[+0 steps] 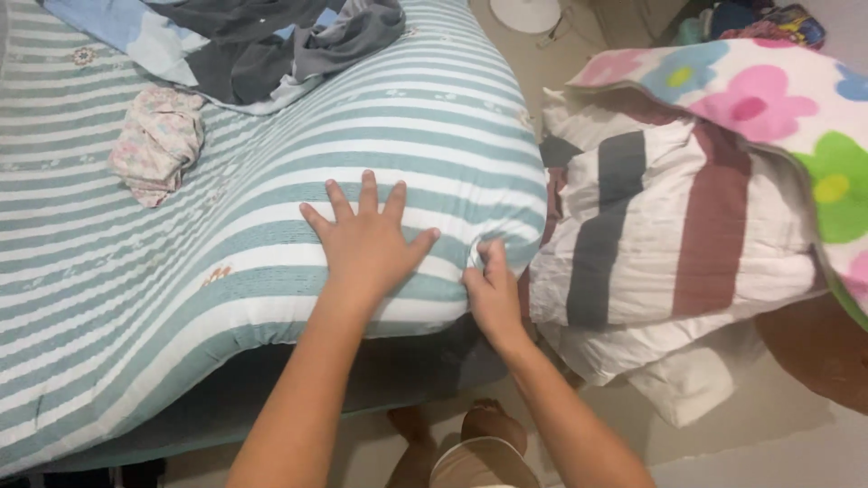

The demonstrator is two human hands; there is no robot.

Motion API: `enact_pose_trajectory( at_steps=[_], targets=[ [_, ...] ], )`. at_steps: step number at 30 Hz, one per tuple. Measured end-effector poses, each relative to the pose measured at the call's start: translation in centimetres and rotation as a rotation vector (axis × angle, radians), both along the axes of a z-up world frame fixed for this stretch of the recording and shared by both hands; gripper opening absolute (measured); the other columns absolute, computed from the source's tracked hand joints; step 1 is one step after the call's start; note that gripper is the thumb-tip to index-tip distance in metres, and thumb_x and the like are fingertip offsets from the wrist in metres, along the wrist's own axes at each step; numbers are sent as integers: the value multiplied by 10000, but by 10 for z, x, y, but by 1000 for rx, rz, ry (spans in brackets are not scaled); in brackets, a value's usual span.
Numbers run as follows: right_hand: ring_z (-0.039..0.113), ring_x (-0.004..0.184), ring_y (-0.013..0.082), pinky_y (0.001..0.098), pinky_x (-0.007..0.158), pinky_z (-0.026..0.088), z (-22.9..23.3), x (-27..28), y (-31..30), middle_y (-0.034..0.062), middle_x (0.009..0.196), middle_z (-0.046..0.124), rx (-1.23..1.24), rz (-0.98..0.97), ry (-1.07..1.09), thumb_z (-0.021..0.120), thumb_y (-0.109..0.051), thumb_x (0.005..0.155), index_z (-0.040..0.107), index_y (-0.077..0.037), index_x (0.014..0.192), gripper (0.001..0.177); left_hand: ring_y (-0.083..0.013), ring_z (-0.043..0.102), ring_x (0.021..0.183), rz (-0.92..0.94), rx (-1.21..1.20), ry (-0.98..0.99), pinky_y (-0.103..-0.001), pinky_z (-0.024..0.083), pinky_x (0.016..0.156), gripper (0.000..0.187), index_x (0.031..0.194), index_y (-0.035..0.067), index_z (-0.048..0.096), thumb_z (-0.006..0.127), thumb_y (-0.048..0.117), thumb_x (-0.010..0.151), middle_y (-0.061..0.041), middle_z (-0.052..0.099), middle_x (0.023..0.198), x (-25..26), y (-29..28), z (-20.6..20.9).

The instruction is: Putting a fitted sheet onto a mattress in a bedroom.

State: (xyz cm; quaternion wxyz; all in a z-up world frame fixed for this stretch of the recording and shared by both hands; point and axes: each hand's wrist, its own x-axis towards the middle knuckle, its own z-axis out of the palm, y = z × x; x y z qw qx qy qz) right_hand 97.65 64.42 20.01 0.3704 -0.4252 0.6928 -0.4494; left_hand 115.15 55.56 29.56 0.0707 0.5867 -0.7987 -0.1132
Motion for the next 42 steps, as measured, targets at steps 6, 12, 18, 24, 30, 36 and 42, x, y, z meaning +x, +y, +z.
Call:
enact_pose_trajectory(
  at_steps=[6, 12, 18, 24, 30, 36, 42],
  targets=[
    [669, 729, 361, 463, 740, 472, 61, -8, -13, 192, 742, 669, -144, 25, 312, 567, -178, 867, 531, -52, 1110, 275, -440, 246, 1503, -212, 81, 112, -714, 107, 1176, 854, 1446, 233, 544, 641, 731, 760, -115, 373, 1620, 6, 11, 24],
    [659, 717, 388, 478, 843, 393, 113, 3, -51, 136, 716, 691, -404, 142, 649, 589, -217, 878, 570, -83, 1043, 214, -483, 290, 1468, -286, -134, 194, -669, 214, 1093, 1299, 1565, 174, 373, 884, 694, 490, -227, 334, 1602, 4, 39, 43],
    [619, 651, 372, 489, 808, 346, 137, 27, -68, 98, 667, 687, -483, 218, 834, 603, -193, 904, 582, -104, 958, 106, -437, 544, 1250, -115, -471, 275, -614, 439, 976, 1224, 1476, 84, 439, 915, 485, 422, -237, 558, 1380, -4, 51, 33],
    [605, 633, 311, 461, 801, 343, 140, 32, -70, 56, 660, 670, -580, 240, 786, 635, -140, 888, 625, -114, 858, 41, -392, 691, 741, -45, -402, 432, -505, 541, 628, 391, 956, 61, 640, 824, 256, 672, -150, 719, 844, 10, 28, -12],
    [631, 1021, 276, 401, 998, 445, 120, -19, -62, 87, 1010, 700, -739, -83, 713, 650, -65, 871, 692, -142, 1018, 171, -438, 657, 701, 53, -327, 544, -529, 508, 638, 261, 881, 44, 657, 766, 198, 700, -209, 659, 695, 27, 13, 0],
    [658, 1190, 228, 383, 1045, 503, 70, -84, -112, 83, 1272, 721, -410, -76, -845, 574, -376, 973, 669, -78, 1272, 432, -413, 688, 694, 67, -196, 609, -492, 533, 637, 277, 856, 27, 664, 779, 238, 718, -215, 675, 692, 35, 12, 14],
    [705, 1049, 321, 445, 927, 592, 9, -113, -137, 167, 1207, 720, -134, -113, -1073, 606, -399, 961, 650, -7, 1284, 509, -377, 742, 801, 34, 245, 622, -443, 565, 742, 409, 998, 63, 738, 821, 287, 665, -217, 732, 857, 33, 9, -34]
  ],
)
